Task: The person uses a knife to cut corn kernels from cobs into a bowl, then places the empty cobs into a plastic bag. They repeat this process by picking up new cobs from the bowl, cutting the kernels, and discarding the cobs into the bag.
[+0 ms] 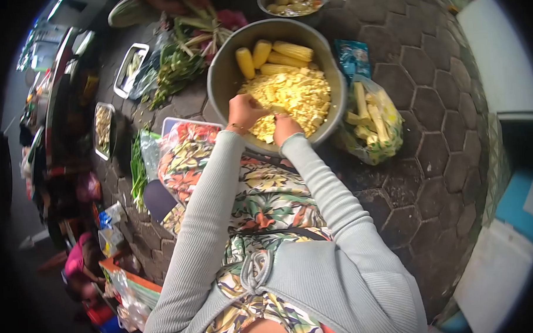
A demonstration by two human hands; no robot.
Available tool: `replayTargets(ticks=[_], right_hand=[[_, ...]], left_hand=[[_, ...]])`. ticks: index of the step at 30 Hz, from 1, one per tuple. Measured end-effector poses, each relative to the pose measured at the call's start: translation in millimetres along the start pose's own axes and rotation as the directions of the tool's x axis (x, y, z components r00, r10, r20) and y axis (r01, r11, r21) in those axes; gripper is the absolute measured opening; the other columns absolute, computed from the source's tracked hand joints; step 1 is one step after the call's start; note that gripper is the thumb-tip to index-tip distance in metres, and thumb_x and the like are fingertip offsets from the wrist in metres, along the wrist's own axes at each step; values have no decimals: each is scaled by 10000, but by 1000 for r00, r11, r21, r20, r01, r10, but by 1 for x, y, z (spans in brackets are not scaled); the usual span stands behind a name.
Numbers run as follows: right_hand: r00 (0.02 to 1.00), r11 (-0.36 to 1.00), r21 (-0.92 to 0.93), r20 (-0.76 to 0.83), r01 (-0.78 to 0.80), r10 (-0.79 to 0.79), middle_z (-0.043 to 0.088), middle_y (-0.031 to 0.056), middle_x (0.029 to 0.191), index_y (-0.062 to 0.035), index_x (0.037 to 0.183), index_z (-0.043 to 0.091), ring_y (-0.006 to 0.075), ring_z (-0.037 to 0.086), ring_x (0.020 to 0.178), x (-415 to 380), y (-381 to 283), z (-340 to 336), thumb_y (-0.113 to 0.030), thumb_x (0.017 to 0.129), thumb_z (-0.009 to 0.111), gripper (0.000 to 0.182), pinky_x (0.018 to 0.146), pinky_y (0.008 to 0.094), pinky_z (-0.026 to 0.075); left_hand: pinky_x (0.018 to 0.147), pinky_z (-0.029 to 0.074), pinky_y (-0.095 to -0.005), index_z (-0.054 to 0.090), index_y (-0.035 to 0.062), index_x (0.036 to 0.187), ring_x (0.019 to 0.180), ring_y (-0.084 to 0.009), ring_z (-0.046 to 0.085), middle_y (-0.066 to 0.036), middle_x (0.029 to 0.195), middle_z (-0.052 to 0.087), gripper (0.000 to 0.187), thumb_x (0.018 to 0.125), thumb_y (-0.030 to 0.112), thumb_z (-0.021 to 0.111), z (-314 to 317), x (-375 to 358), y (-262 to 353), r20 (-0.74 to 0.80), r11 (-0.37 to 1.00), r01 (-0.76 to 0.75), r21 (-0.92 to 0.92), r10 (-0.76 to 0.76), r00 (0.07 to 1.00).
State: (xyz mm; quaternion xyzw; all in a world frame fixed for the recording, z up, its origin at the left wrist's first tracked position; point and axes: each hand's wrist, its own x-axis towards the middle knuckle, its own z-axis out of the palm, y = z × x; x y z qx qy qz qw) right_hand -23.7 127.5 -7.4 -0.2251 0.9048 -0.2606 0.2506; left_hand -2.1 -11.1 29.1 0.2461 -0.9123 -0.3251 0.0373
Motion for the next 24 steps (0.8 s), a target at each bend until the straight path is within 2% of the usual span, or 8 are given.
replayTargets(ticks=[3, 5, 8, 10, 14, 19, 21, 24], right_hand=[[996, 996, 29, 35, -84, 83, 582, 232, 800, 15, 910, 486, 353, 580, 778, -23, 2, -7, -182, 854, 381, 230, 697, 444, 453], [995, 996, -17, 37, -92, 92, 591, 215, 794, 7, 906, 493, 340, 589, 773, -22, 3, -8, -192, 856, 377, 236, 686, 432, 464], [992, 990, -93, 60, -102, 108, 603, 195, 794, 7, 910, 498, 315, 602, 776, -8, 0, -1, -195, 859, 371, 244, 675, 411, 480], [991, 985, -149, 89, -91, 105, 607, 189, 835, 23, 929, 488, 288, 606, 809, -2, -7, -4, -174, 860, 371, 239, 677, 383, 489], [984, 983, -116, 95, -141, 152, 601, 195, 867, 21, 940, 481, 299, 601, 820, -18, -9, -15, -152, 853, 370, 224, 691, 384, 486], [983, 985, -110, 112, -135, 147, 598, 201, 882, 32, 956, 491, 300, 594, 842, -7, -1, -5, -139, 851, 354, 243, 706, 380, 483], [980, 985, -56, 99, -166, 170, 589, 217, 883, 31, 928, 500, 335, 581, 843, 14, -4, 1, -135, 815, 418, 217, 739, 415, 456], [982, 987, -47, 96, -156, 160, 588, 209, 906, 35, 953, 509, 311, 585, 855, -5, -5, -10, -149, 840, 376, 253, 730, 398, 469]], left_hand=[[501, 440, -266, 571, -2, 586, 502, -141, 545, -85, 558, 574, 320, 459, 195, 788, 2, -1, -1, -53, 999, 15, -33, -17, 998], [507, 444, -264, 572, -2, 588, 506, -146, 550, -80, 562, 578, 315, 467, 198, 783, 5, 1, -7, 2, 999, 17, -28, -17, 1000], [538, 462, -304, 576, -16, 591, 531, -232, 569, -131, 580, 577, 318, 455, 206, 759, 7, 5, -11, -52, 1000, 4, -17, -5, 999], [543, 466, -294, 580, -12, 593, 540, -214, 578, -127, 587, 583, 300, 464, 190, 760, 4, 6, -10, -48, 999, 31, -17, -32, 998], [544, 467, -286, 581, -11, 598, 539, -193, 578, -121, 589, 586, 296, 464, 178, 765, 4, 4, -7, -13, 992, 97, -86, -98, 995], [544, 465, -295, 578, -8, 600, 535, -214, 574, -124, 591, 585, 316, 457, 204, 763, 8, 3, -4, -17, 997, 75, -2, -75, 997], [543, 463, -298, 577, -7, 597, 535, -222, 572, -125, 590, 585, 315, 461, 211, 760, 8, 5, -7, -34, 997, 73, -10, -73, 997], [540, 463, -286, 583, -7, 599, 533, -189, 575, -108, 586, 589, 307, 466, 203, 763, 7, -1, -6, -51, 997, 76, -24, -77, 996]])
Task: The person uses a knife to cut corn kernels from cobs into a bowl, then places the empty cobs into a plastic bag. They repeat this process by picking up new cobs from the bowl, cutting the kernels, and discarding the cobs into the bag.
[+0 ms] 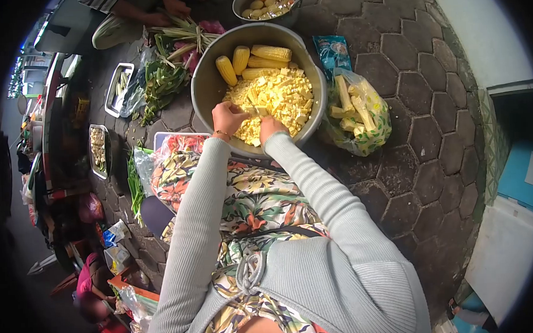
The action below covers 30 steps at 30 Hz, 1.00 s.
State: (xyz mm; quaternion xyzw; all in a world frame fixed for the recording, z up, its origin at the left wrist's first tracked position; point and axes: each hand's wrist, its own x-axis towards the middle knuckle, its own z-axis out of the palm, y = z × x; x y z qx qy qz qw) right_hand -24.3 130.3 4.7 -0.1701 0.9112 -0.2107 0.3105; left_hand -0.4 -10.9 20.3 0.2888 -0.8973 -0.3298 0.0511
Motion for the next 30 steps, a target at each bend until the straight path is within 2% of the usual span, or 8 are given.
replayTargets(ticks=[3, 7, 17, 18, 23, 27, 29, 30], right_hand=[[998, 991, -132, 65, -8, 16, 581, 203, 948, 35, 982, 508, 299, 583, 878, -3, 6, 3, -145, 854, 344, 276, 740, 384, 475], [998, 998, -20, -19, -63, 62, 589, 202, 914, 2, 956, 541, 313, 585, 855, 24, 2, 17, -156, 849, 374, 253, 733, 412, 466], [978, 966, -252, 180, -55, 103, 568, 154, 1040, -22, 984, 587, 272, 552, 973, 44, 19, 11, -158, 825, 414, 272, 793, 355, 465], [974, 963, -266, 198, -51, 106, 565, 168, 1033, -29, 1000, 580, 274, 550, 971, 46, 23, 12, -147, 802, 425, 278, 798, 356, 460], [977, 951, -298, 166, -78, 132, 562, 182, 1025, -31, 1014, 578, 279, 548, 970, 50, 43, 19, -148, 769, 428, 311, 810, 356, 451], [941, 884, -442, 338, 151, 9, 567, 179, 1028, -13, 1003, 583, 305, 543, 975, 52, 41, 12, -193, 780, 419, 331, 819, 376, 440], [950, 934, -348, 310, 82, 32, 565, 189, 1022, -16, 992, 592, 306, 546, 965, 42, 47, 2, -196, 772, 426, 329, 814, 363, 444], [965, 939, -326, 262, 108, -20, 577, 192, 974, -16, 996, 578, 320, 552, 932, 29, 46, -7, -176, 782, 409, 316, 785, 373, 452]], left_hand=[[542, 463, -273, 592, -7, 608, 542, -166, 582, -93, 590, 597, 305, 470, 200, 769, -2, 1, 5, 28, 999, 38, -7, -38, 999], [550, 467, -282, 593, -3, 613, 547, -181, 586, -96, 599, 601, 309, 471, 210, 767, 3, 1, 0, 33, 997, 56, 56, -58, 998], [558, 464, -284, 583, -1, 598, 555, -190, 581, -106, 587, 591, 319, 464, 224, 764, 8, 3, 5, 32, 999, 4, 47, -6, 999], [581, 461, -337, 563, 10, 593, 593, -268, 576, -139, 614, 582, 304, 470, 232, 730, 8, 2, 5, 41, 1000, 6, 22, -7, 999], [621, 462, -338, 562, 6, 678, 655, -285, 580, -155, 677, 588, 322, 497, 217, 724, 15, 3, -6, -66, 997, 53, 51, -50, 997], [661, 456, -344, 555, -2, 726, 713, -298, 571, -173, 731, 581, 315, 531, 190, 711, 7, 3, -3, -27, 986, 164, 14, -163, 986], [665, 446, -348, 563, 11, 726, 735, -303, 554, -165, 760, 560, 254, 537, 124, 688, 6, 4, -2, 8, 988, 154, -16, -153, 988], [660, 443, -349, 569, 22, 733, 739, -307, 547, -160, 771, 547, 238, 533, 95, 675, 6, 5, -2, 2, 999, -35, -13, 35, 999]])
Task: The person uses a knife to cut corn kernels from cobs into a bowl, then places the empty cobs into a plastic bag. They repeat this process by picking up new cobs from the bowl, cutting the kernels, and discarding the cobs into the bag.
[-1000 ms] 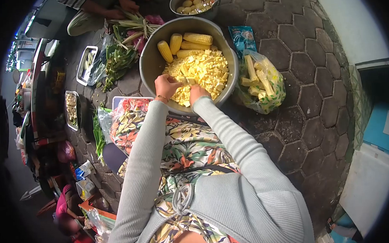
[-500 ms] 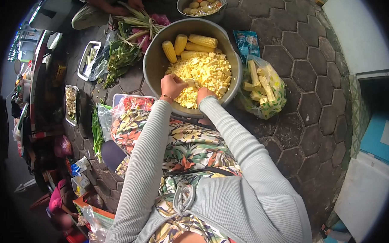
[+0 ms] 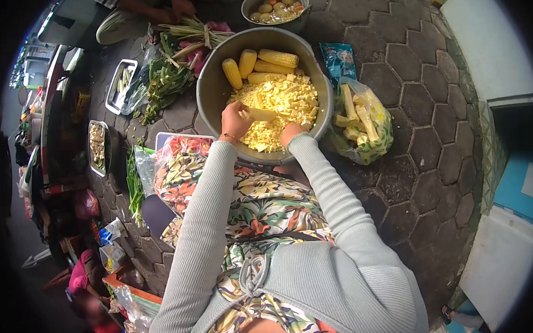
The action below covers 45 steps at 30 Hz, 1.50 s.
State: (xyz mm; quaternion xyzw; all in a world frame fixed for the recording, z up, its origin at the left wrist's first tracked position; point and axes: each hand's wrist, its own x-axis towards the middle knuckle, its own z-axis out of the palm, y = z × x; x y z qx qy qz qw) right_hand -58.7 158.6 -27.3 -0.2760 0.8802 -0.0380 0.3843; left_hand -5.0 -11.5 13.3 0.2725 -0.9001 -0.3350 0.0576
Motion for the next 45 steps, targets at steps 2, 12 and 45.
replayTargets(ticks=[2, 12, 45], right_hand=[[988, 991, 136, -152, 14, 7, 581, 202, 931, -3, 985, 556, 330, 561, 892, -34, -9, -9, -179, 796, 407, 299, 757, 389, 458], [939, 924, 375, -339, 73, 63, 586, 222, 749, 20, 886, 435, 360, 583, 741, -54, -46, -9, -225, 859, 389, 251, 636, 437, 455], [975, 965, 141, 45, -221, 217, 536, 185, 1081, -11, 1020, 573, 292, 532, 999, 33, -20, 11, -149, 796, 421, 304, 827, 373, 440]], left_hand=[[655, 440, -351, 576, 33, 740, 743, -311, 540, -155, 783, 534, 230, 529, 66, 662, 1, -1, 1, 11, 981, -194, 1, 194, 981], [558, 458, -269, 587, -9, 768, 583, -167, 561, -98, 683, 588, 292, 517, 85, 704, 1, -1, 3, 1, 982, -159, -98, 160, 987], [523, 449, -271, 609, 11, 745, 544, -134, 553, -65, 604, 578, 333, 517, 204, 756, 0, 1, 1, 25, 992, 130, 6, -130, 991]])
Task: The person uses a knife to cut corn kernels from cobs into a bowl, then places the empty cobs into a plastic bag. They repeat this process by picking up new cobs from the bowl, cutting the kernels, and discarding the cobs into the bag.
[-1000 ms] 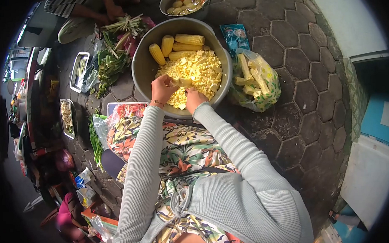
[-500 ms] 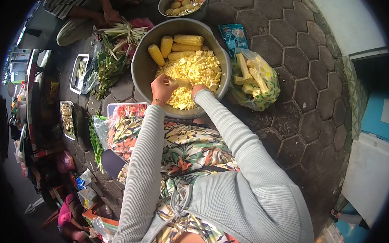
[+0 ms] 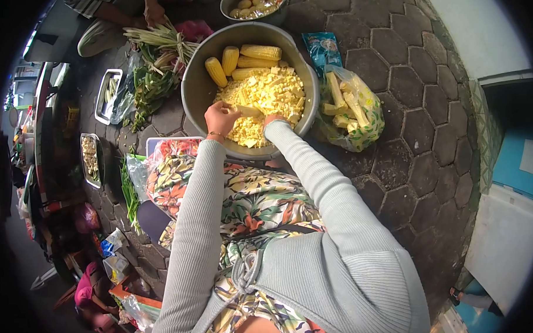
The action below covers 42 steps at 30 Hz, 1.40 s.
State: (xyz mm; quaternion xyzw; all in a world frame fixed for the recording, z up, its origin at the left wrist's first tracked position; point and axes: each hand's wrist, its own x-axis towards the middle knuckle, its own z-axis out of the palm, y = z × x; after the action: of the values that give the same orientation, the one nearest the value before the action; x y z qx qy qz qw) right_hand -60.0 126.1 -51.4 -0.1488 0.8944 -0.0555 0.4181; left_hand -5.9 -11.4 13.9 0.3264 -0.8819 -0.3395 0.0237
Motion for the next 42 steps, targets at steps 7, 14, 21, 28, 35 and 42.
replayTargets(ticks=[7, 14, 21, 28, 35, 42], right_hand=[[980, 985, -2, -99, 171, -170, 554, 181, 1027, -8, 971, 571, 322, 557, 905, -36, 10, -12, -175, 791, 435, 280, 784, 373, 449], [857, 905, 206, -452, 371, -248, 569, 240, 667, 17, 866, 436, 390, 571, 672, -94, -11, -27, -240, 847, 417, 258, 603, 457, 448], [926, 944, 182, -315, 276, -210, 590, 216, 783, 31, 913, 452, 343, 586, 780, -90, -18, -27, -228, 851, 416, 270, 676, 420, 464], [942, 948, 143, -223, 285, -250, 588, 206, 867, 40, 937, 504, 323, 584, 831, -60, -9, -8, -130, 815, 403, 232, 720, 401, 470], [991, 989, 94, -91, 111, -103, 578, 213, 942, -5, 970, 574, 329, 557, 912, -27, 4, 2, -110, 763, 441, 268, 789, 381, 455], [995, 995, 45, -54, 84, -81, 569, 192, 1004, 0, 1009, 573, 291, 557, 943, -23, 11, -1, -149, 787, 425, 306, 792, 363, 457]], left_hand=[[573, 463, -279, 601, -11, 769, 583, -176, 576, -97, 647, 593, 303, 520, 120, 712, -8, -5, 4, -31, 982, -114, -151, 110, 993], [560, 462, -274, 605, -12, 712, 580, -174, 580, -105, 657, 603, 274, 491, 101, 721, 0, -1, 3, -45, 963, -222, -153, 217, 975], [556, 471, -239, 616, -11, 756, 581, -124, 588, -78, 685, 619, 304, 506, 110, 740, 0, -2, 2, 0, 976, -205, -77, 205, 979], [553, 464, -275, 598, -13, 676, 558, -166, 571, -103, 640, 597, 270, 484, 121, 732, -2, -2, -1, -1, 977, -187, -99, 188, 982], [545, 455, -251, 597, -17, 669, 538, -127, 551, -78, 622, 596, 302, 496, 170, 759, 0, -3, 6, -6, 981, -188, -40, 188, 982], [538, 453, -285, 558, -19, 614, 523, -192, 557, -112, 589, 578, 326, 476, 205, 749, -5, 0, 8, -78, 998, -20, -61, 16, 997]])
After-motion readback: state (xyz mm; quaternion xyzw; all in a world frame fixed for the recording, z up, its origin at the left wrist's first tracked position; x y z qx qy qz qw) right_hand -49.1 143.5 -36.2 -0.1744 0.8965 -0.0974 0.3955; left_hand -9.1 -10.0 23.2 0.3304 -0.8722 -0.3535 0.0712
